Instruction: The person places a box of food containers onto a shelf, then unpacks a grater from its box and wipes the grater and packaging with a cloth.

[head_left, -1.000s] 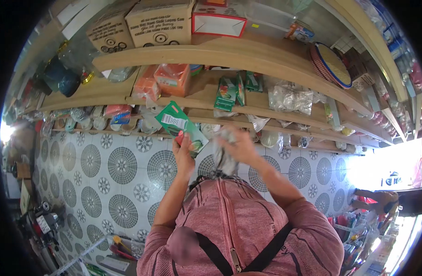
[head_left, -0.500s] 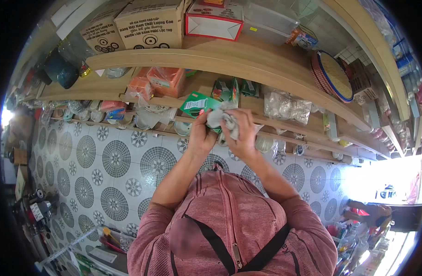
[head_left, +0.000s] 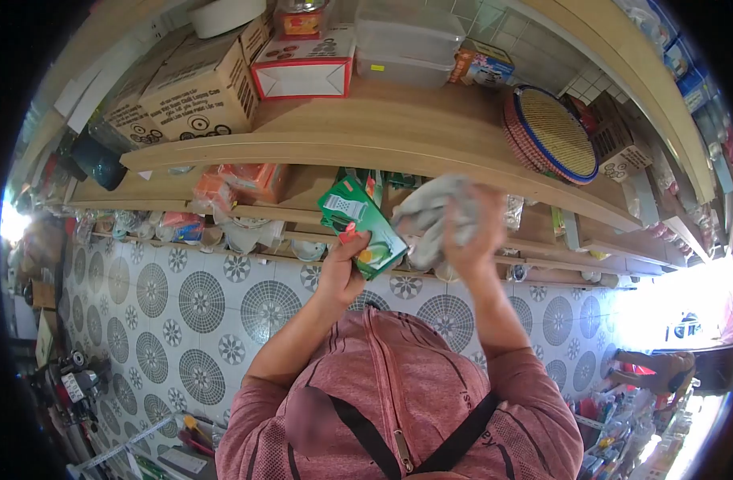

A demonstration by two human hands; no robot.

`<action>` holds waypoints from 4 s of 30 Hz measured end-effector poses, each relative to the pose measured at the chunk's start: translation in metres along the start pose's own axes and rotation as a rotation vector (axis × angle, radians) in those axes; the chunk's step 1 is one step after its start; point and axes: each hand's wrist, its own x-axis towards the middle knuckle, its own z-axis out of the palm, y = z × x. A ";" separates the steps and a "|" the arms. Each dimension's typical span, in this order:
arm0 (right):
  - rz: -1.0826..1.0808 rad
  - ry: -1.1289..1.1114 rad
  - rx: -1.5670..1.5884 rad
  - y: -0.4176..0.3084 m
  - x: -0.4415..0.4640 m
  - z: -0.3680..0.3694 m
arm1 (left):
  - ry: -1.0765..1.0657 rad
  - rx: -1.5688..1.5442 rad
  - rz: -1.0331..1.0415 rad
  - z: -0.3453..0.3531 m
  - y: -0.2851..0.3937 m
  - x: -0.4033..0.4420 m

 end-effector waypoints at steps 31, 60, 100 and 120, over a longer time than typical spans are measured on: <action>-0.045 -0.185 -0.090 0.054 0.051 -0.004 | -0.110 -0.051 -0.205 -0.024 -0.024 -0.007; -0.096 -0.775 0.555 -0.048 -0.066 0.080 | -0.089 -0.164 -0.008 -0.055 -0.002 -0.021; -0.237 -0.646 0.526 -0.083 -0.056 0.116 | 0.221 -0.040 0.256 -0.037 0.022 -0.047; -0.280 0.066 0.206 0.053 0.094 -0.016 | 0.206 0.370 0.354 -0.067 0.027 0.006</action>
